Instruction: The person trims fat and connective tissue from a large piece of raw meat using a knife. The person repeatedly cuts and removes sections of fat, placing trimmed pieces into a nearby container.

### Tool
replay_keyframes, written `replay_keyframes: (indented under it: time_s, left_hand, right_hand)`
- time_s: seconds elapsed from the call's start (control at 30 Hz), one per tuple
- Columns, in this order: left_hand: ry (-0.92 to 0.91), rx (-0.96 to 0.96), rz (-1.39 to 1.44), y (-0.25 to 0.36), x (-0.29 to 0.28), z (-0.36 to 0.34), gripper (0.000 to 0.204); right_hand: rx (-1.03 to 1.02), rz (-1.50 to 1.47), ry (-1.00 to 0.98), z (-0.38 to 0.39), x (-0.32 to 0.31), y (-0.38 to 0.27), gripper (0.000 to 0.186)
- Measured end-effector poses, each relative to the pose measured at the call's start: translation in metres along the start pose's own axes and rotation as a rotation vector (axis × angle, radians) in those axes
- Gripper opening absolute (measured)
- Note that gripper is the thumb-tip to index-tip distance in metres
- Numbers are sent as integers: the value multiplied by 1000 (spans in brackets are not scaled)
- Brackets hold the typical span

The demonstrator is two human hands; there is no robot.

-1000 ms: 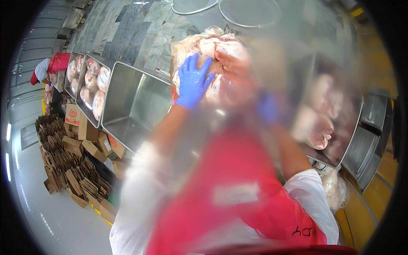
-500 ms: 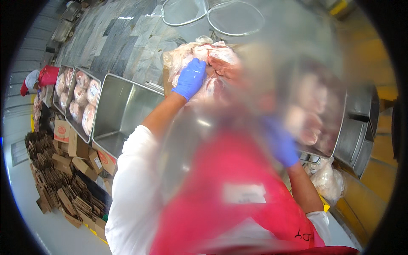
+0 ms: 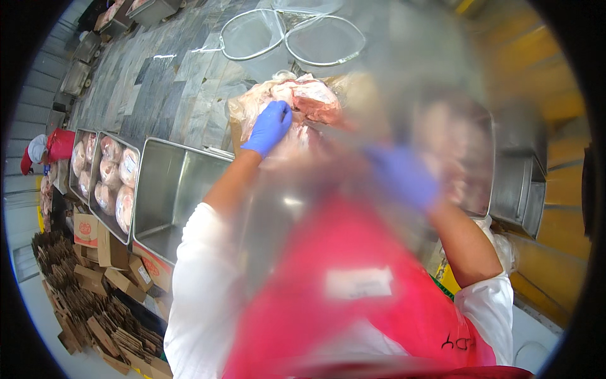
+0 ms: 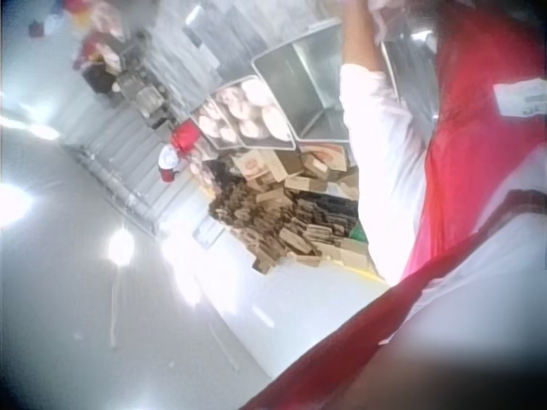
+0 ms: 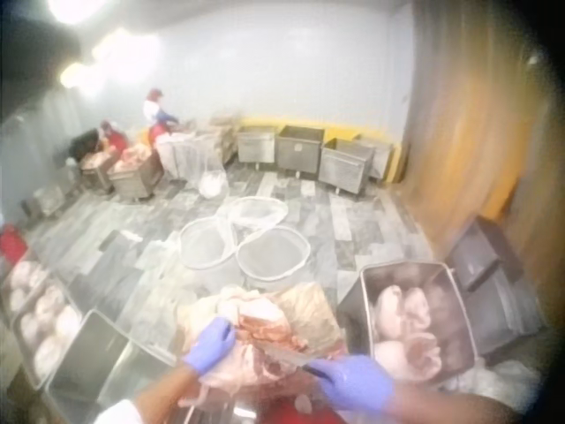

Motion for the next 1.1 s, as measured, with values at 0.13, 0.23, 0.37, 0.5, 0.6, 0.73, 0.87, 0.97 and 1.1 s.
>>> replay_keyframes:
  time_s: [0.13,0.23,0.37,0.5,0.6,0.73,0.87,0.97,1.1]
  left_hand:
    - [-247,52,-279,-1,2,0,19]
    - [-350,36,-454,-11,5,-18,26]
    - [-68,115,-422,-13,-18,-24,32]
    - [280,55,-328,-34,-30,-23,47]
    - [144,-118,-242,-46,-35,-37,57]
    - [67,-209,-181,-58,-34,-29,62]
    - [203,-139,-234,-69,-30,-15,57]
    - [219,-186,-199,-75,-22,-12,52]
    - [247,-252,-147,-87,-24,-10,47]
  right_hand:
    - [-29,64,-55,-10,-3,-8,32]
    - [-31,89,-95,-16,-6,-14,31]
    - [-19,117,-191,-29,-12,-25,29]
    - [-23,153,-244,-43,-24,-43,29]
    - [-42,153,-268,-58,-27,-43,28]
    - [-59,140,-333,-76,-30,-50,28]
    - [-31,97,-327,-64,-4,-30,35]
    - [-25,158,-154,-27,17,4,45]
    - [-29,28,16,28,93,70,57]
Point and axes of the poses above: each hand's wrist, its own z-axis away from the middle knuckle, its own x-axis out of the palm, y = z × x, the point moved 9 cm from there along -z, towards the middle knuckle, and after that the axes turned 7 degrees about y, right-handed, at the moved point
